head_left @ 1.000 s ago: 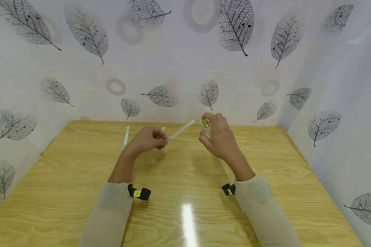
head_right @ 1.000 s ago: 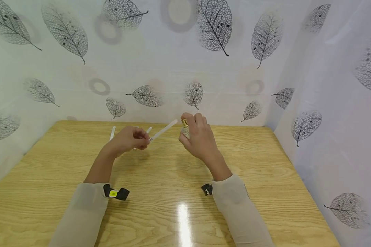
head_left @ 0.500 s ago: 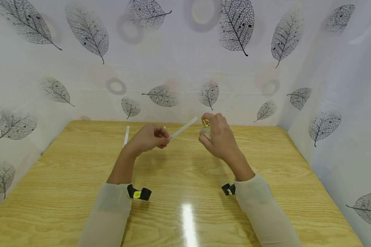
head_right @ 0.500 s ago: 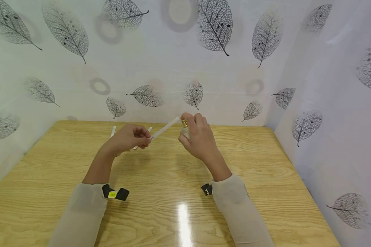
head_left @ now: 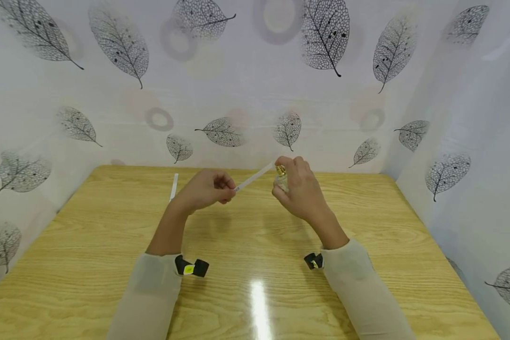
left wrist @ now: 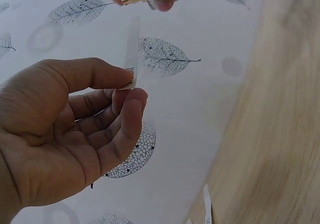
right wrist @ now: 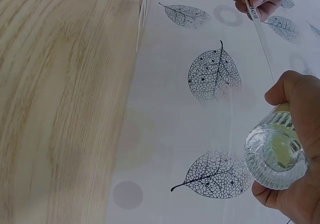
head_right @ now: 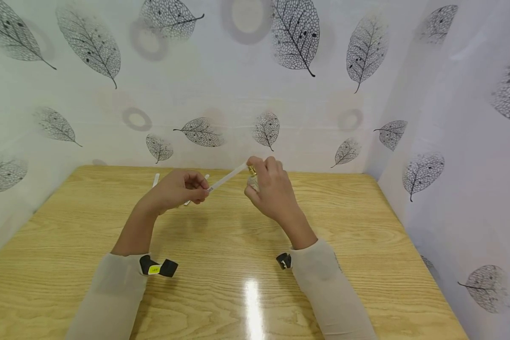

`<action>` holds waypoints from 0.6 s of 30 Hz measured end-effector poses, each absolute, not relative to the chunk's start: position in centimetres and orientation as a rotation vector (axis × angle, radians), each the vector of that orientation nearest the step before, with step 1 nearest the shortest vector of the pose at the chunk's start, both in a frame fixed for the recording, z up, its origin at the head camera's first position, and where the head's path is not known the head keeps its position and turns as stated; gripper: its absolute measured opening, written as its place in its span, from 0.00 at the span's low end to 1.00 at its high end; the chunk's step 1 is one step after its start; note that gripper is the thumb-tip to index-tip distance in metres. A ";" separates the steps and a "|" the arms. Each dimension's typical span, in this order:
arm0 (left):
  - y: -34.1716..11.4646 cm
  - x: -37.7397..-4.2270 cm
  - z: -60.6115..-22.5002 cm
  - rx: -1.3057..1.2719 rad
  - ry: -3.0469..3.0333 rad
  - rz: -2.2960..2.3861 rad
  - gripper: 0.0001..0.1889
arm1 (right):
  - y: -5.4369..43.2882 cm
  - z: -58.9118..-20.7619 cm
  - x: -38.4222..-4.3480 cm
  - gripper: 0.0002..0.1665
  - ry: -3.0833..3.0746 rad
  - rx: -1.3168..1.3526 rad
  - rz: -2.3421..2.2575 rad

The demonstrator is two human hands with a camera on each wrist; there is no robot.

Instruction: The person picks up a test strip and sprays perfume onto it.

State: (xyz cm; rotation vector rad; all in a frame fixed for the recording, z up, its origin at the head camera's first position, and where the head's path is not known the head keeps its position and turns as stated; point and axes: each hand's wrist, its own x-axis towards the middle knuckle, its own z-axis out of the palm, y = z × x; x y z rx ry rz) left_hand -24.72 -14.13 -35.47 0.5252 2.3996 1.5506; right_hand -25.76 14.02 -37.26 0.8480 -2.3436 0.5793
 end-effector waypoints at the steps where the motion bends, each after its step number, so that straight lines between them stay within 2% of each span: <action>1: -14.1 -24.7 -35.4 0.527 2.403 1.548 0.08 | 14.0 -37.3 -25.8 0.28 -2.343 0.850 0.577; 18: -13.9 -24.1 -34.9 0.566 2.367 1.566 0.08 | 13.8 -37.7 -25.9 0.23 -2.265 0.863 0.483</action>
